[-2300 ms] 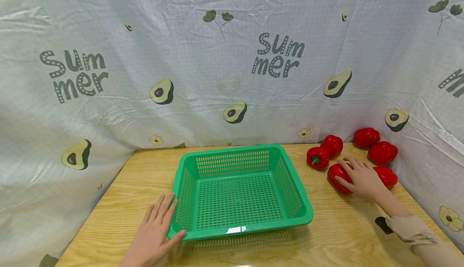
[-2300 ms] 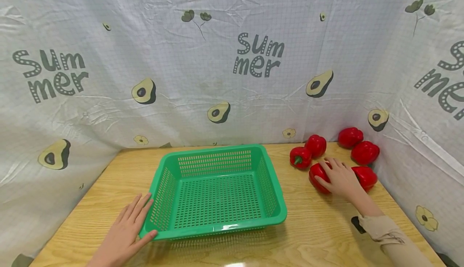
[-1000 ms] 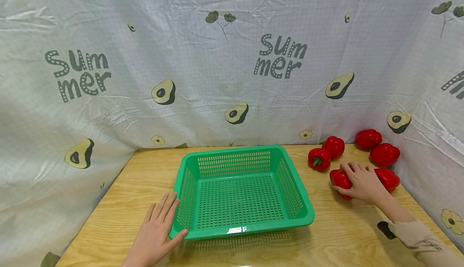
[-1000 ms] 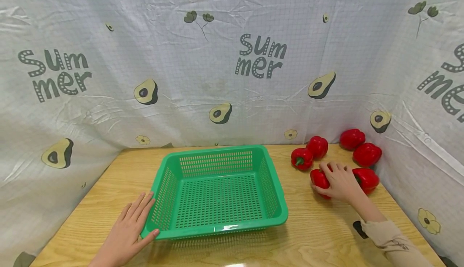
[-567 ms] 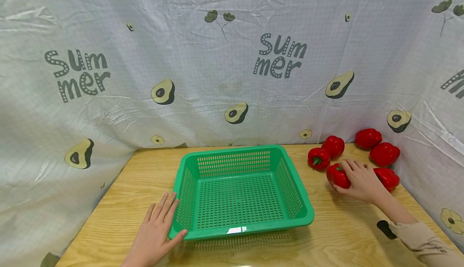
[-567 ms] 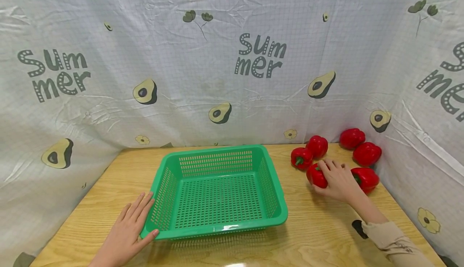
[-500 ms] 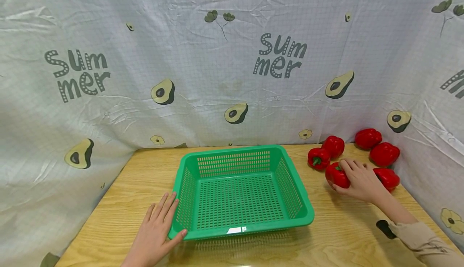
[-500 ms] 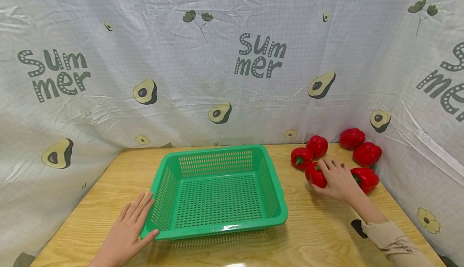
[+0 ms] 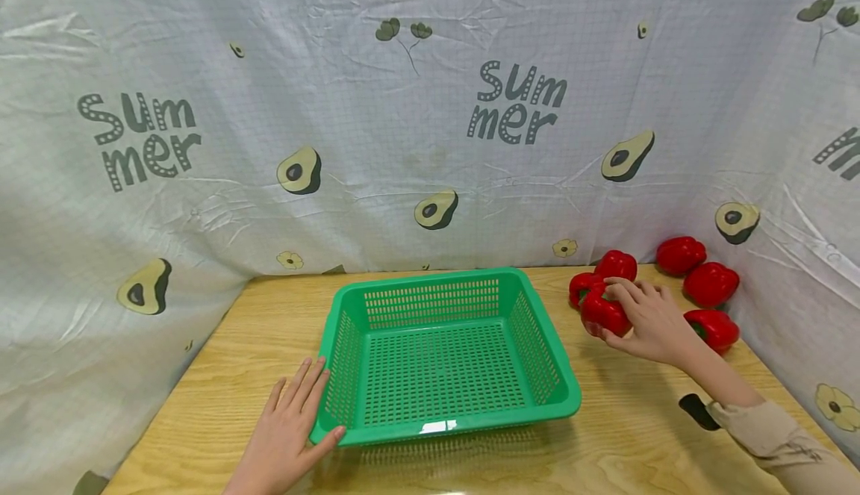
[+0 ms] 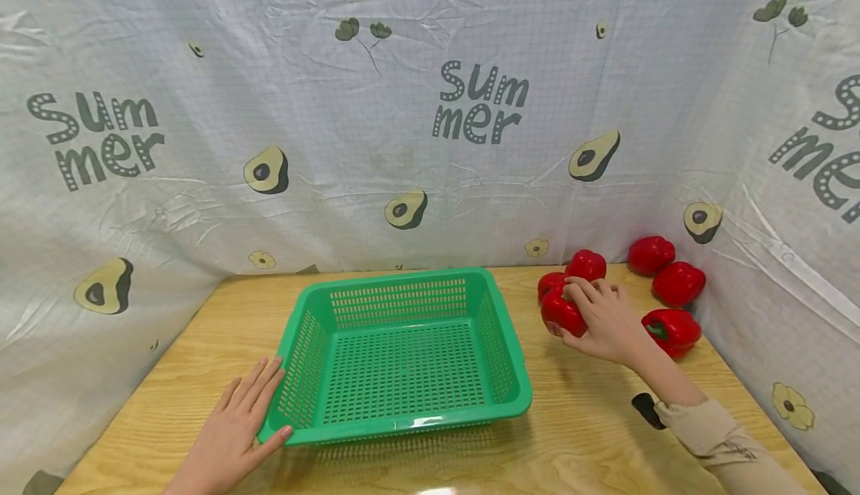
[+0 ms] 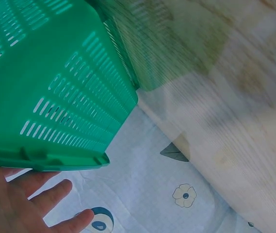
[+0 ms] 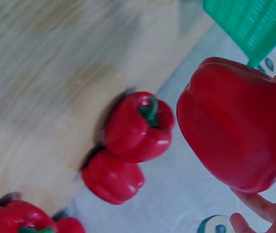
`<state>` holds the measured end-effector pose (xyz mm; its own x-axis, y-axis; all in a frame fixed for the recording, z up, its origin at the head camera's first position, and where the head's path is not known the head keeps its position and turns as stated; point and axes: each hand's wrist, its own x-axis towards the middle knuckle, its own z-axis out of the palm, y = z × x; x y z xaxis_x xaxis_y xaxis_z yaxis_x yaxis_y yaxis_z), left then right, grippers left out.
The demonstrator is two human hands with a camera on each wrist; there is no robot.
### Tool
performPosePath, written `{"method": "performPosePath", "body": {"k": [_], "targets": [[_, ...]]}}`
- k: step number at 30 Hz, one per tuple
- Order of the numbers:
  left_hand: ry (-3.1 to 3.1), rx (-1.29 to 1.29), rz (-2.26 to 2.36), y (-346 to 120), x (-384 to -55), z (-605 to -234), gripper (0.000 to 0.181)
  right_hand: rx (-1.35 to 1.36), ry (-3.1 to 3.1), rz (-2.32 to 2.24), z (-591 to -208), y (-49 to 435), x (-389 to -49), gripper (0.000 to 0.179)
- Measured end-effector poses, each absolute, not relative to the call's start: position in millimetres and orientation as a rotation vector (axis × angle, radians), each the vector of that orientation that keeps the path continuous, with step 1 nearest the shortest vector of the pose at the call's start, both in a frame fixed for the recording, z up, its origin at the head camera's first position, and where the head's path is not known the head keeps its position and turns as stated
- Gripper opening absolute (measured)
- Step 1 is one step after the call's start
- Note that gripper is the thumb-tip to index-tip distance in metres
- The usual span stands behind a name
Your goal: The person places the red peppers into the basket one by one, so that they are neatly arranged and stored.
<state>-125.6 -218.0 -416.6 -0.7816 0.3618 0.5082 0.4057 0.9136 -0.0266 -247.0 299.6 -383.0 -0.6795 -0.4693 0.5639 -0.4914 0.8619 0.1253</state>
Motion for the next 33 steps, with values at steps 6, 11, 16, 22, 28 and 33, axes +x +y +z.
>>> {"method": "performPosePath", "body": {"k": [6,11,16,22,28,33], "targets": [[-2.555,-0.555,-0.125,-218.1,-125.6,-416.8,0.074,0.761,-2.36,0.036,-373.2,291.0,-248.1,0.058],[-2.548,-0.563,-0.122,-218.4,-125.6,-417.4,0.074,0.799,-2.315,0.044,-363.4,283.9,-250.7,0.061],[-2.55,-0.569,-0.118,-219.4,-126.5,-417.7,0.073,0.854,-2.282,0.069,-352.8,273.9,-252.0,0.06],[-2.546,-0.57,-0.109,-220.3,-126.3,-417.8,0.073,0.918,-2.243,0.101,-346.2,261.1,-255.6,0.058],[-2.554,-0.572,-0.112,-221.1,-127.2,-418.1,0.074,0.97,-2.251,0.109,-343.6,247.2,-260.0,0.06],[-2.558,-0.571,-0.115,-221.7,-127.4,-418.9,0.074,1.019,-2.283,0.096,-343.3,233.1,-264.8,0.065]]}}
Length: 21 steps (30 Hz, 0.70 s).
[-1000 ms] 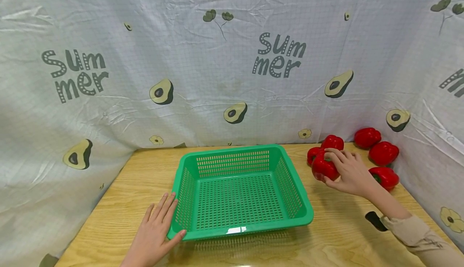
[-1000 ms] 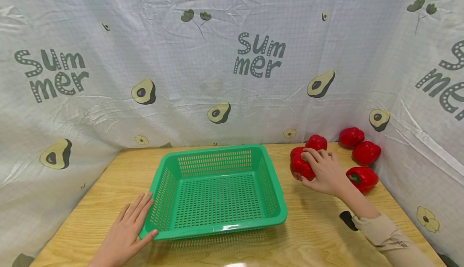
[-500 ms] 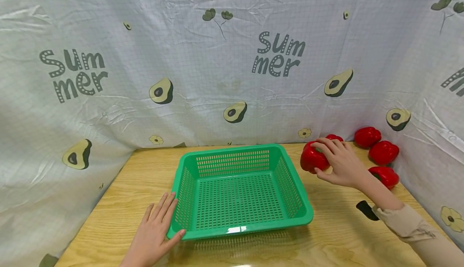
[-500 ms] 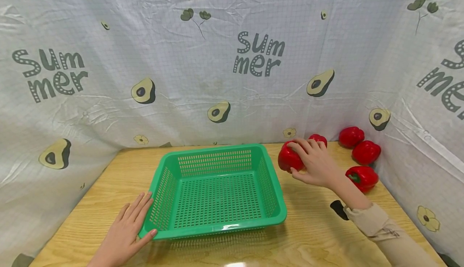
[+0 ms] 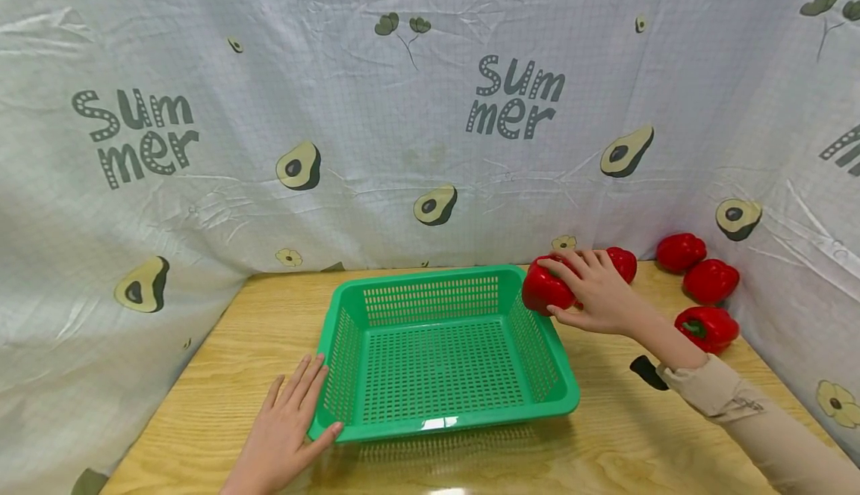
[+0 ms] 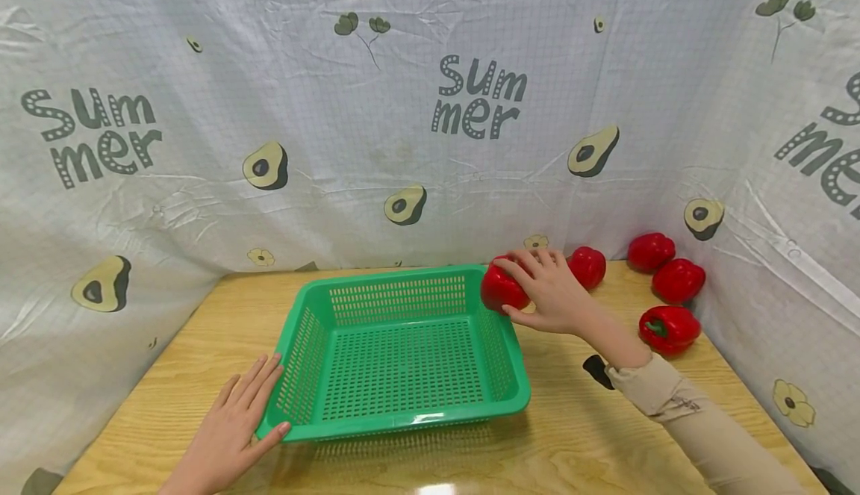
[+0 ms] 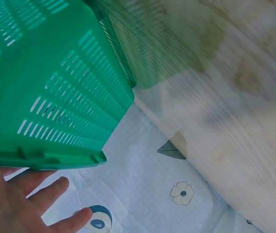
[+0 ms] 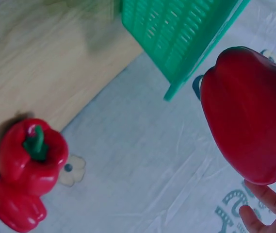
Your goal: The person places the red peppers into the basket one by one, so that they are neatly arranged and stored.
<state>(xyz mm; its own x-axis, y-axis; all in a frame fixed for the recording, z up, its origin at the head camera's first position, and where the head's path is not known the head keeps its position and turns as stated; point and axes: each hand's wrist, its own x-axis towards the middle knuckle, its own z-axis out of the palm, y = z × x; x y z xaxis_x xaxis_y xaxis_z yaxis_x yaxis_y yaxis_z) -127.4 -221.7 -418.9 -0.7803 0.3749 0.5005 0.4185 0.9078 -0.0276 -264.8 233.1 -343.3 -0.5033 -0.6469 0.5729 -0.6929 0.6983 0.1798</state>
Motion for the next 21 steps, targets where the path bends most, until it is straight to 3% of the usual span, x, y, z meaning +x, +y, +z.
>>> {"method": "performPosePath", "body": {"k": [21], "targets": [[-2.569,-0.562,-0.124,-222.7,-128.2,-418.9,0.074,1.152,-2.329,0.029,-356.9,188.9,-294.8,0.058]]}}
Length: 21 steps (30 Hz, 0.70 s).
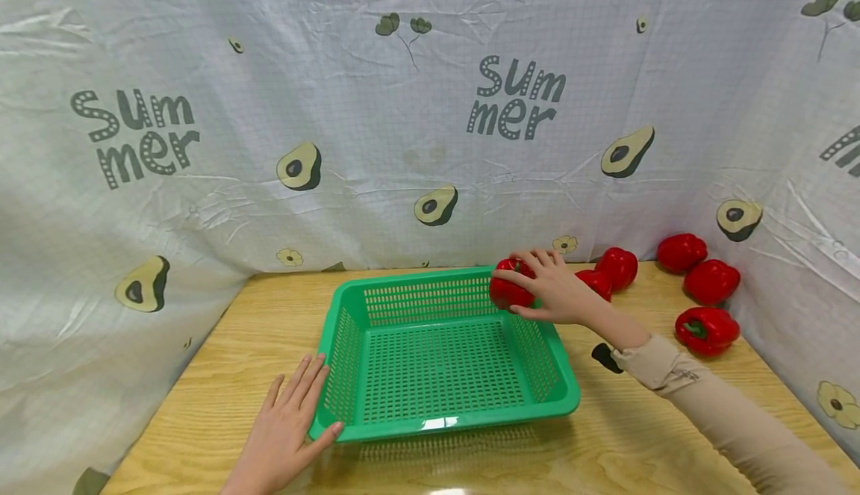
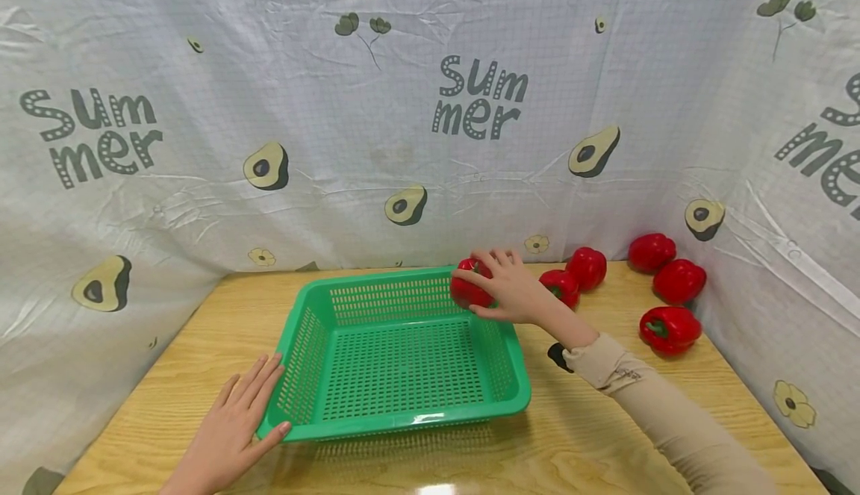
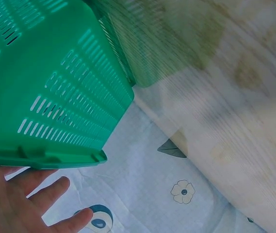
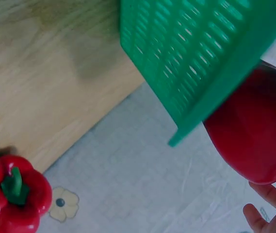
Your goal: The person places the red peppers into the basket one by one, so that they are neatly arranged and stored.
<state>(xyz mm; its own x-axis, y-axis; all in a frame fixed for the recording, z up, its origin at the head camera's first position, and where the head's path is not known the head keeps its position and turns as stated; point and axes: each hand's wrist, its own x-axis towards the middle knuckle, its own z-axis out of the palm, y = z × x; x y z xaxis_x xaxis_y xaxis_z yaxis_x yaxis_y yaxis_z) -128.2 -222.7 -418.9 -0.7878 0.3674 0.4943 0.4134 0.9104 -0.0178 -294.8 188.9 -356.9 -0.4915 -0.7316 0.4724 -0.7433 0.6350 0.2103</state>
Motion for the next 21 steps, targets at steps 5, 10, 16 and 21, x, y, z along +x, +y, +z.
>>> {"method": "performPosePath", "body": {"k": [5,10,16,21], "targets": [[-2.579,-0.556,-0.127,-222.2,-128.2,-416.7,0.074,1.176,-2.381,0.032,-364.5,180.5,-298.9,0.056],[-2.588,-0.558,-0.105,-222.5,-128.1,-414.8,0.074,1.201,-2.418,0.013,-370.8,174.6,-302.0,0.056],[-2.619,-0.547,-0.089,-223.3,-128.2,-412.3,0.074,1.208,-2.456,-0.071,-376.9,170.1,-306.5,0.058],[-2.65,-0.529,-0.074,-222.2,-127.4,-410.1,0.074,1.213,-2.471,-0.098,-382.0,167.2,-309.6,0.059]]}}
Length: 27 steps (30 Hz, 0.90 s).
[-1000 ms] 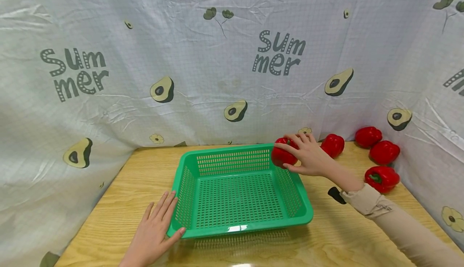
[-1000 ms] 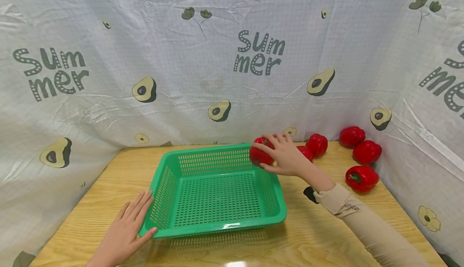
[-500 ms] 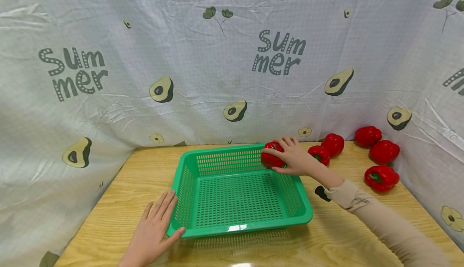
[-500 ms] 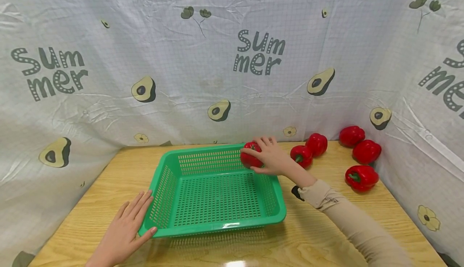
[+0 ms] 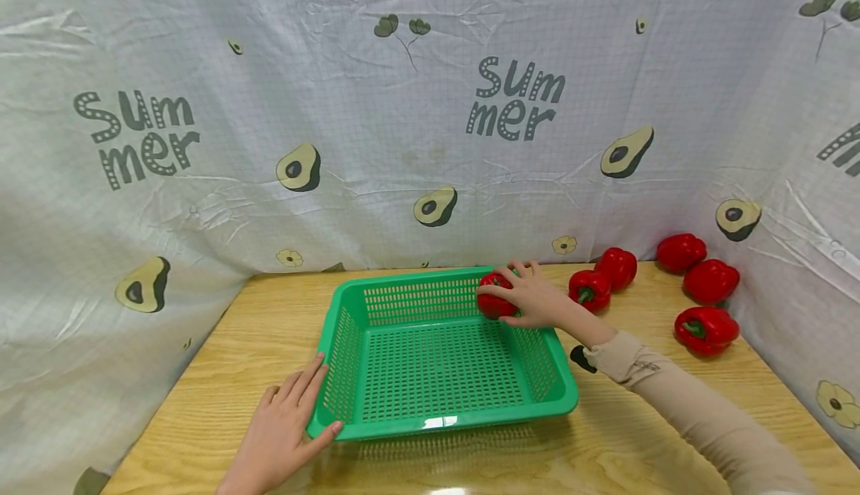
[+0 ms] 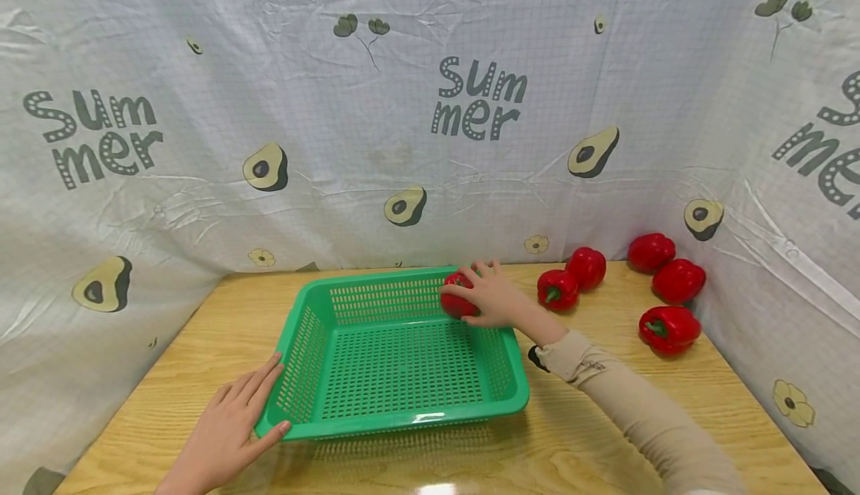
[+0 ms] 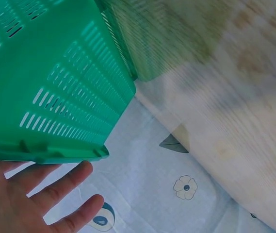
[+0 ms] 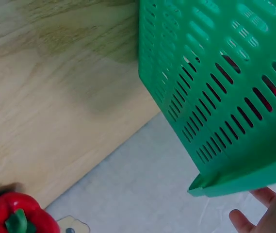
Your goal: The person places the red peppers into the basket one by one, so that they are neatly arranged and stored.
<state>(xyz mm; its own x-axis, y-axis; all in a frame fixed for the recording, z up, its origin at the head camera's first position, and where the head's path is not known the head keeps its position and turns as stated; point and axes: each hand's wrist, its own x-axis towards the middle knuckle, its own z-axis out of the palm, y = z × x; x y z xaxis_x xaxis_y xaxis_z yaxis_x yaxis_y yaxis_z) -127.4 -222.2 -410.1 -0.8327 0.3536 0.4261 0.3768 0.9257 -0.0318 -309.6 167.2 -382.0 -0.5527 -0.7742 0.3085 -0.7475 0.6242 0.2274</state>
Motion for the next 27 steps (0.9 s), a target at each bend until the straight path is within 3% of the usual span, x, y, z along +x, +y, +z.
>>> {"method": "performPosePath", "body": {"k": [27], "targets": [[-2.631,-0.513,-0.064,-219.3,-127.8,-414.6,0.075,1.28,-2.627,-0.191,-385.3,159.8,-312.2,0.053]]}}
